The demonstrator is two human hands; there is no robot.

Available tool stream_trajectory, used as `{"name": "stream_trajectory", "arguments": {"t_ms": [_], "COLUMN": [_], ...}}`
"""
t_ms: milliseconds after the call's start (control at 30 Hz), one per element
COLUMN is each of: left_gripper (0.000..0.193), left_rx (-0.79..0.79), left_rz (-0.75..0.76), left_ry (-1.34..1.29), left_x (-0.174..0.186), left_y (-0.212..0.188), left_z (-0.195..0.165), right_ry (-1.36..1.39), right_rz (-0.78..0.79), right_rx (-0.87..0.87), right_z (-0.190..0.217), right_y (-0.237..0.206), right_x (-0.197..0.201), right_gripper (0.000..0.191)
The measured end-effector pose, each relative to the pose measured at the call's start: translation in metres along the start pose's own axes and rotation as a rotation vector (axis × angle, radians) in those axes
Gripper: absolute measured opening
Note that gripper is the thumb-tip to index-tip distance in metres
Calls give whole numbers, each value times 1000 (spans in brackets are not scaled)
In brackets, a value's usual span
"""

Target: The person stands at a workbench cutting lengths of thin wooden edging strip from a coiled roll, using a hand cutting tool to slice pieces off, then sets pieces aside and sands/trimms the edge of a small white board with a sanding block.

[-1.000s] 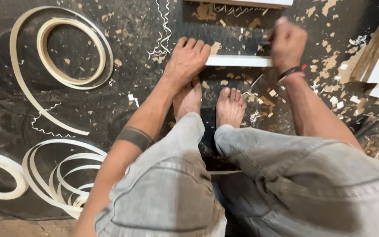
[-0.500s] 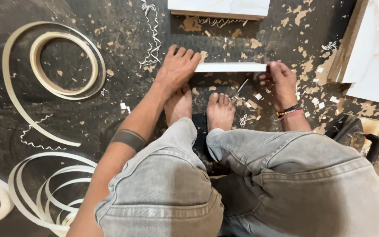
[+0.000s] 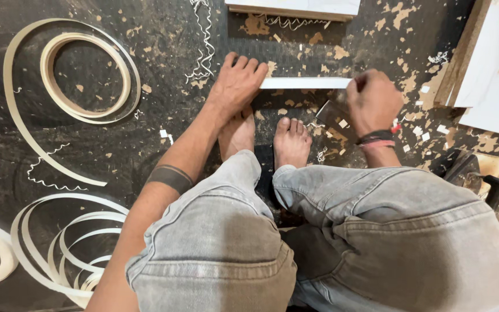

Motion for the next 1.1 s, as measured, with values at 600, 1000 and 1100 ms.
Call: {"name": "stream_trajectory", "arguments": {"t_ms": [600, 1000, 1100], "left_gripper": [19, 18, 36], "left_rx": [0, 5, 27], "left_rz": [-76, -95, -16], "left_ry": [10, -1, 44], "left_x": [4, 10, 10], "left_y": [-1, -2, -7], "left_z": [5, 4, -4], "right_ry": [35, 110, 603], "right_rz": [404, 306, -234], "right_rx": [465, 102, -149], "right_z": [155, -2, -29], "right_y": [41, 52, 23], "right_x": [-126, -67, -40], "right_gripper": [35, 43, 43]}}
Point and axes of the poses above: each hand's wrist, its own y-axis towards the middle knuckle, its own x-axis out of the back of the hand, z = x × y, the point moved 9 cm from there along y, towards the middle knuckle, and after that the axes turned 8 degrees about y, right-handed, at the moved point
